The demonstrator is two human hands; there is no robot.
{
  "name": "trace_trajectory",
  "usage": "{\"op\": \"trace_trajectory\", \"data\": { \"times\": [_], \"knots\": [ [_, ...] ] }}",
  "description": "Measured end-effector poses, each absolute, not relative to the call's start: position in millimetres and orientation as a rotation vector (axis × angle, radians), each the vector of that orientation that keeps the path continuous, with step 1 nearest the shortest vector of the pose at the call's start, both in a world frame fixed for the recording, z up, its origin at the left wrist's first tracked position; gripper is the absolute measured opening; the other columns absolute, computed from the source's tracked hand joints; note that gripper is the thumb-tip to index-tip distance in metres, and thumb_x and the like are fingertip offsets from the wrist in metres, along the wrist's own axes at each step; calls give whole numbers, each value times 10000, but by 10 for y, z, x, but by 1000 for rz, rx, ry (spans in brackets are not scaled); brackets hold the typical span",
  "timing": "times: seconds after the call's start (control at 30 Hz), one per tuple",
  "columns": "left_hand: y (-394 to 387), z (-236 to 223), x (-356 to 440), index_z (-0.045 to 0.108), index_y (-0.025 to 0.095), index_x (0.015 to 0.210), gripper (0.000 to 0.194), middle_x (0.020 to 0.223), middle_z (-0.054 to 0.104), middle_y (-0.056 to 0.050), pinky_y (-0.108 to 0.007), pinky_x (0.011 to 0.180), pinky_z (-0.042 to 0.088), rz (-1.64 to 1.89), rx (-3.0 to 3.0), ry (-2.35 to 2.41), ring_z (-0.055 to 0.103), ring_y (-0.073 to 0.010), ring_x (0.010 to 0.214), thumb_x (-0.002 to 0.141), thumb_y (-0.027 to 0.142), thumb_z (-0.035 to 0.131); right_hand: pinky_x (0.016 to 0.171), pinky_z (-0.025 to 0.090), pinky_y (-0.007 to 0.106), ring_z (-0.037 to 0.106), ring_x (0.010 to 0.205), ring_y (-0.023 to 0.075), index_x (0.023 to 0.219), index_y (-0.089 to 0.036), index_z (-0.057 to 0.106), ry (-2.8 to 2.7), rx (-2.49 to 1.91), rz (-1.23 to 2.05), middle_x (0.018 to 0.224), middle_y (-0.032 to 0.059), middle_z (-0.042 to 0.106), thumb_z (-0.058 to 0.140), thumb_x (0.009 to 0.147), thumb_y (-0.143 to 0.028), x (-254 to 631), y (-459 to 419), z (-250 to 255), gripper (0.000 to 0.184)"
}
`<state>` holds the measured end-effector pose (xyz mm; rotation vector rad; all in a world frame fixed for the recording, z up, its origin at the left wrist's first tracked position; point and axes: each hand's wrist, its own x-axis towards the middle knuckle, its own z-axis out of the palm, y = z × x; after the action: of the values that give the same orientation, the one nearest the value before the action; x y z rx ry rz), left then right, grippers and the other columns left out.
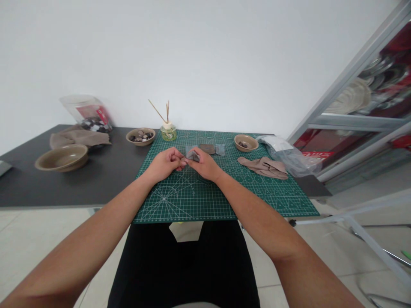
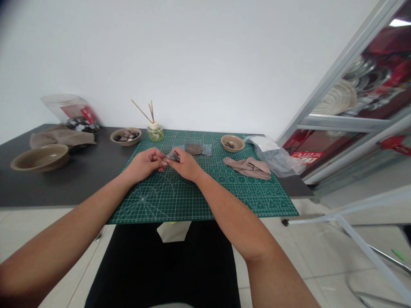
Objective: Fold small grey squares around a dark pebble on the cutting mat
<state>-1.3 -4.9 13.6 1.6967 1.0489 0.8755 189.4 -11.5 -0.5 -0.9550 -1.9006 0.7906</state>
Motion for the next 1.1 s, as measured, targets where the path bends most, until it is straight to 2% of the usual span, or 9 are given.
{"op": "trace_trajectory", "data": {
  "times": [0.23, 0.47, 0.73, 0.9, 1.1],
  "knots": [
    [-47, 115, 8, 554, 197, 903, 334, 594, 594, 55, -253, 576, 483, 979, 1675, 907, 589, -119, 566, 690, 331, 773, 724, 405, 280, 521, 736, 151, 871, -215, 539, -1866, -1009, 743, 783, -25, 576, 612, 845, -405, 1897, -100, -3, 205],
    [-46, 95, 3, 619, 177, 957, 333, 710, 653, 18, -292, 658, 547, 991, 1655, 901, 620, -121, 630, 716, 358, 761, 752, 419, 287, 548, 766, 157, 906, -206, 567, -1849, -1036, 714, 819, -10, 613, 600, 850, -385, 1906, -82, -27, 191],
    [-42, 101, 4, 657, 168, 839, 262, 813, 695, -25, -319, 741, 559, 1065, 1652, 976, 642, -134, 691, 734, 395, 738, 681, 461, 279, 574, 713, 150, 896, -220, 576, -1799, -1128, 730, 783, -8, 615, 588, 872, -379, 1906, -54, -75, 161],
    [-26, 95, 9, 591, 181, 944, 409, 823, 717, -21, -341, 786, 556, 1047, 1626, 945, 681, -162, 763, 637, 349, 803, 648, 478, 276, 566, 627, 128, 935, -223, 573, -1811, -1108, 783, 771, -17, 615, 561, 883, -353, 1893, -58, -93, 140],
    [2, 63, -4, 573, 171, 887, 398, 838, 720, -25, -355, 841, 548, 1097, 1608, 948, 690, -162, 782, 604, 305, 818, 672, 458, 275, 581, 706, 149, 921, -215, 578, -1860, -1065, 781, 769, -13, 614, 623, 831, -344, 1886, -105, -39, 163]
  ]
}}
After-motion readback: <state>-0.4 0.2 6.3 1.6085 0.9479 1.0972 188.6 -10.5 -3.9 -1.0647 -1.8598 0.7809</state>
